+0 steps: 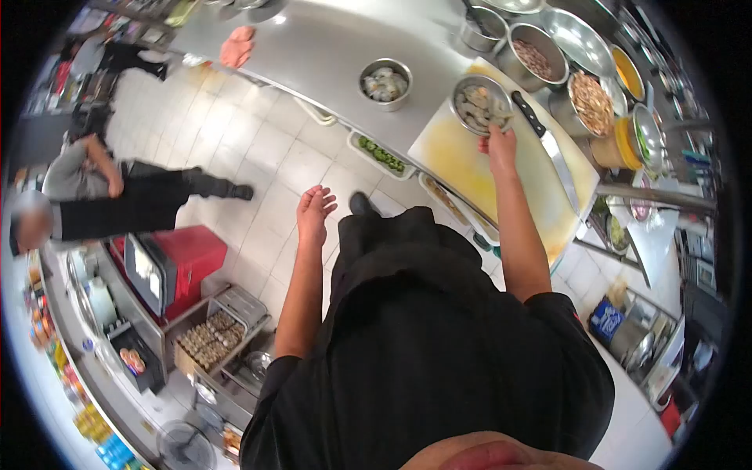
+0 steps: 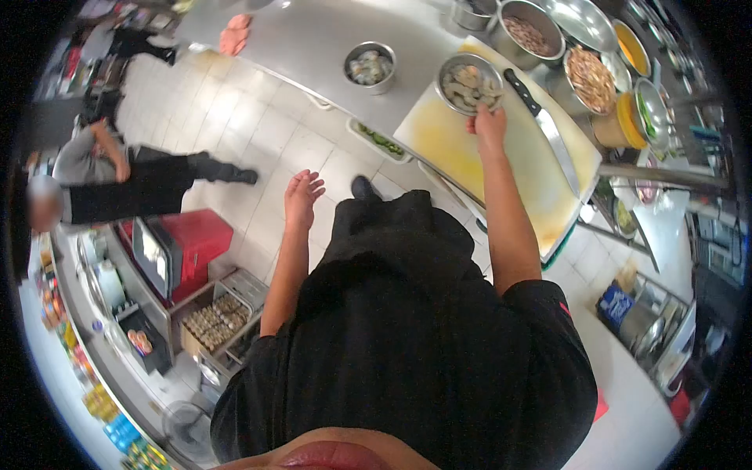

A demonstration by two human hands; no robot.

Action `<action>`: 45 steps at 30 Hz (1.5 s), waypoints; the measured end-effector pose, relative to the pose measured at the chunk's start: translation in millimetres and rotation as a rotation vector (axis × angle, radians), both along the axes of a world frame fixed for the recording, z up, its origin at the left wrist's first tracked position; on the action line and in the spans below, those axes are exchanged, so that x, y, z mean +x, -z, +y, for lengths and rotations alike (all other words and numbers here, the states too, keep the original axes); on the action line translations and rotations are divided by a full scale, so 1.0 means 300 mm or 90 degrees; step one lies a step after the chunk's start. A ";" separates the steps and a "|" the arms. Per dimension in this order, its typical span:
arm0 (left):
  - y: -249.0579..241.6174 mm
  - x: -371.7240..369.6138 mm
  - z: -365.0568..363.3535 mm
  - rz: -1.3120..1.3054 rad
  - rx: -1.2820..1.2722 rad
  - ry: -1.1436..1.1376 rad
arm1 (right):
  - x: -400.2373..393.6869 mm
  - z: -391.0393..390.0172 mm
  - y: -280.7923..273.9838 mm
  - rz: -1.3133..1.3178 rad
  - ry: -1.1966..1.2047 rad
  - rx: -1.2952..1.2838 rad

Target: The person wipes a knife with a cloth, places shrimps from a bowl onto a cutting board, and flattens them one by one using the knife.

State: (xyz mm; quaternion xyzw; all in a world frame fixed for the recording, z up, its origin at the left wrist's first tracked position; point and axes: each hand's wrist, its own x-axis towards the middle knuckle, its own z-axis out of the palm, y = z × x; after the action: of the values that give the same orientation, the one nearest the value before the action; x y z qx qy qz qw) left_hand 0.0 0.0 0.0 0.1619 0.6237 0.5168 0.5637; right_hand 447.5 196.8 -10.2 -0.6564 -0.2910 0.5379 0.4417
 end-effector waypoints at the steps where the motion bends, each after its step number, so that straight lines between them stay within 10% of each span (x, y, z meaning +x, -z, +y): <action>1: 0.020 0.047 0.038 -0.045 0.014 0.001 | 0.014 -0.041 -0.081 0.006 0.018 0.003; 17: -0.113 0.065 1.083 -0.246 0.116 0.269 | 0.294 0.190 0.014 -0.564 0.072 -0.082; 23: -0.026 -0.459 1.453 0.606 0.321 0.197 | 0.156 0.106 -0.127 -0.574 0.211 -0.355; 27: -0.002 -0.983 1.836 1.079 0.627 0.194 | 0.376 -0.165 0.118 -0.937 -0.073 -0.317; 28: 0.082 -1.068 1.911 1.027 0.734 0.152 | 0.244 -0.193 0.012 -0.739 0.247 -0.346; 30: -0.060 -1.095 1.916 1.122 0.427 0.471 | 0.153 -0.307 -0.052 -0.689 0.434 -0.344; 31: -0.018 -1.126 1.907 1.246 0.531 0.315 | 0.101 -0.329 -0.118 -0.653 0.533 -0.336; 32: -0.022 -1.118 1.915 1.149 0.287 0.276 | 0.083 -0.403 -0.117 -0.544 0.638 -0.264; 34: 0.005 -1.084 1.895 0.916 0.318 0.243 | 0.017 -0.502 -0.189 -0.236 0.797 -0.103; 36: 0.027 -1.024 1.867 0.703 0.400 0.238 | 0.063 -0.689 -0.117 -0.116 0.632 -0.115; 41: -0.189 -0.641 1.678 0.897 0.348 0.370 | -0.264 -0.851 -0.188 -0.410 0.488 -0.276; 43: 0.100 -0.699 1.747 1.105 0.441 0.310 | -0.385 -0.914 -0.148 -0.457 0.498 -0.148; 45: 0.061 -0.543 1.652 1.112 0.501 0.299 | -0.512 -0.883 -0.294 -0.433 0.479 -0.301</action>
State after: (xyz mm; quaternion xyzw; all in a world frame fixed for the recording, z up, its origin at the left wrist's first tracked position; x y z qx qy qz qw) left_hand -163.0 495.6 -18.4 0.7825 0.5562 0.2610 -0.1008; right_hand 293.9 -68.2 77.9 -0.9327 -0.0338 0.1519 0.3252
